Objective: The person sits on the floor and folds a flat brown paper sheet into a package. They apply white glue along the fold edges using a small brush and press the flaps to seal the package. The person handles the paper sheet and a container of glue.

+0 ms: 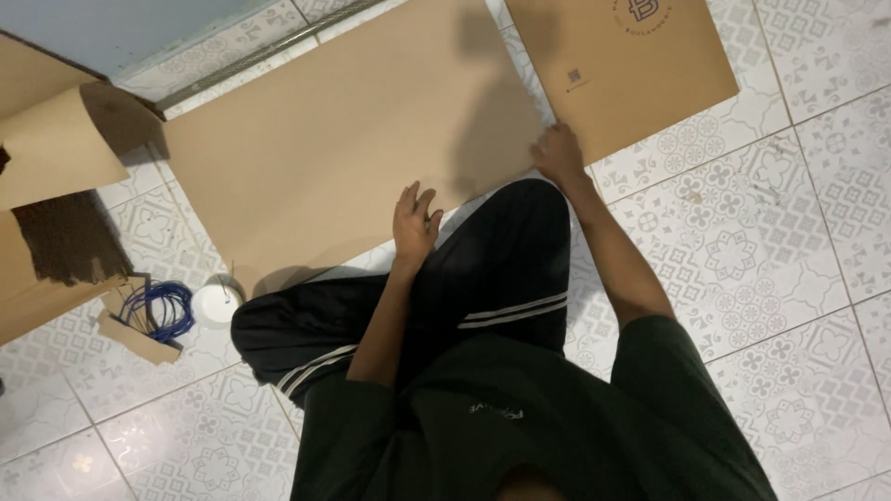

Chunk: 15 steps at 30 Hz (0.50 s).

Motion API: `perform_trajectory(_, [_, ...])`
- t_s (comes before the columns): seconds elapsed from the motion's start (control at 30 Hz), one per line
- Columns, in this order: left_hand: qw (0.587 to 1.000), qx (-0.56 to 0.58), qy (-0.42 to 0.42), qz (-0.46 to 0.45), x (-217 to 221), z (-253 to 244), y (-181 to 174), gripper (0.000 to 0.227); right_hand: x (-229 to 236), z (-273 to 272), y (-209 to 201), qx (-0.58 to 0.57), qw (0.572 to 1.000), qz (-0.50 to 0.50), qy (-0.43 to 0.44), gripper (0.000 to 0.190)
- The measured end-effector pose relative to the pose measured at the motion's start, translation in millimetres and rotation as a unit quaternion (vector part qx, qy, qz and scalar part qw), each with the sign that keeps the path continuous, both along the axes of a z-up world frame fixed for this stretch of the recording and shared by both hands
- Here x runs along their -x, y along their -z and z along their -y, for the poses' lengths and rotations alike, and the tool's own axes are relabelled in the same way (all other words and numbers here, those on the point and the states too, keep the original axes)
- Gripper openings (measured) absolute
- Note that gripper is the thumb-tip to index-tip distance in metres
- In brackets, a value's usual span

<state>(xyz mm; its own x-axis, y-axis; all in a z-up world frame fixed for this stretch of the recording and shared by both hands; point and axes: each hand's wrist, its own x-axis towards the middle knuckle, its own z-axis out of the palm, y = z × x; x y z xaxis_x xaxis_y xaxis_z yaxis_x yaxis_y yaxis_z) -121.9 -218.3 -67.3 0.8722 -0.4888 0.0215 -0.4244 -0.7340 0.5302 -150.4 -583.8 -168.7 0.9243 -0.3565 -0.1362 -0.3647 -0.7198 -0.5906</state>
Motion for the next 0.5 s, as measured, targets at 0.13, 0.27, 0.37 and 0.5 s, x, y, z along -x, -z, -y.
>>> perform_trajectory(0.13, [0.999,0.046,-0.012,0.014,0,-11,0,0.045,-12,-10,-78,-0.005,0.998,-0.001,0.06,0.024])
perform_trajectory(0.27, [0.99,0.121,-0.057,-0.037,-2,-20,-43,0.037,-32,-24,-101,0.046,0.999,0.022,0.007,0.017])
perform_trajectory(0.37, [0.975,0.193,-0.097,-0.055,-10,-26,-73,0.037,-49,-54,-125,0.082,0.992,0.079,-0.058,0.026])
perform_trajectory(0.5, [0.948,0.23,-0.177,-0.13,-25,-55,-71,0.038,-67,-122,-195,0.04,0.991,0.054,-0.112,0.034])
